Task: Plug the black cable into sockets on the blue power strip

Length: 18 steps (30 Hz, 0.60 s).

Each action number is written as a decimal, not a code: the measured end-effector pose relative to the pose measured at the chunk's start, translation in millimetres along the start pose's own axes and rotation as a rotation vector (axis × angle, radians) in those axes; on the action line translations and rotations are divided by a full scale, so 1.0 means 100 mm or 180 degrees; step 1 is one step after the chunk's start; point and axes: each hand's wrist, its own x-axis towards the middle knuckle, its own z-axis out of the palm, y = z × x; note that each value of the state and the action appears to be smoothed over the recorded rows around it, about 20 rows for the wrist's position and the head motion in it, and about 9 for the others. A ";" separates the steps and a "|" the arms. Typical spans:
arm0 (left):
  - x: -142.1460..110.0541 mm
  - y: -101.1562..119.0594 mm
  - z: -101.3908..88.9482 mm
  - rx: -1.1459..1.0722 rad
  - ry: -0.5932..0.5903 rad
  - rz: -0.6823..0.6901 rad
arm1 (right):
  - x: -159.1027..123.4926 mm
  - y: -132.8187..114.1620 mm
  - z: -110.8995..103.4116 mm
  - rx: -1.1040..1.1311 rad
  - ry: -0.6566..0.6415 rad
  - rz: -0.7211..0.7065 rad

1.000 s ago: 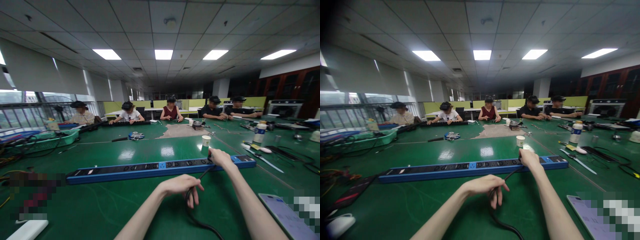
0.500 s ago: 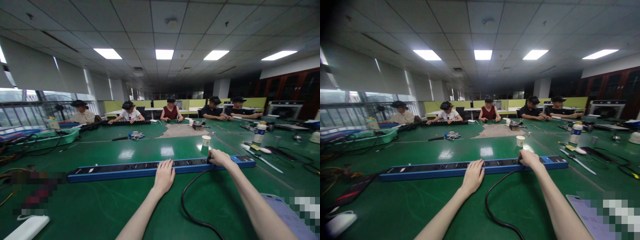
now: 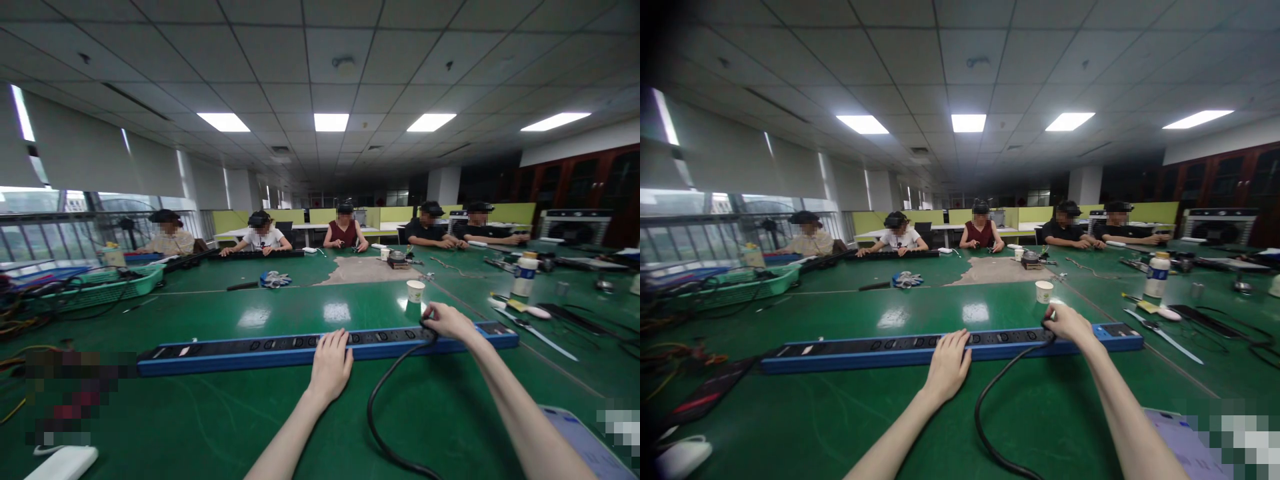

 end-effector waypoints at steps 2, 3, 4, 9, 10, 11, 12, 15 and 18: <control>0.00 0.00 0.00 0.0007 -0.0005 -0.0002 | 0.01 0.09 -0.18 0.0179 0.0411 0.0003; 0.00 0.00 -0.01 0.0004 -0.0004 0.0000 | 0.01 0.15 -0.26 0.0220 0.0611 0.0009; 0.00 0.00 -0.01 -0.0001 0.0001 0.0002 | 0.01 0.23 -0.34 0.0220 0.0760 0.0019; 0.00 0.00 0.01 -0.0004 -0.0007 0.0014 | -0.02 0.80 -0.41 -0.0048 0.0770 0.0324; 0.00 0.00 0.01 -0.0002 -0.0018 0.0016 | -0.03 0.92 -0.37 -0.0110 0.0749 0.0428; 0.00 -0.01 0.02 -0.0002 -0.0029 0.0019 | -0.03 1.04 -0.32 -0.0167 0.0718 0.0518; 0.00 -0.01 0.02 -0.0003 -0.0035 0.0022 | -0.03 1.15 -0.27 -0.0210 0.0672 0.0580; 0.00 -0.01 0.03 -0.0003 -0.0024 0.0034 | -0.03 1.38 -0.14 -0.0223 0.0455 0.0557; 0.00 -0.02 0.04 0.0001 -0.0008 0.0038 | -0.02 1.41 -0.05 -0.0158 0.0403 0.0462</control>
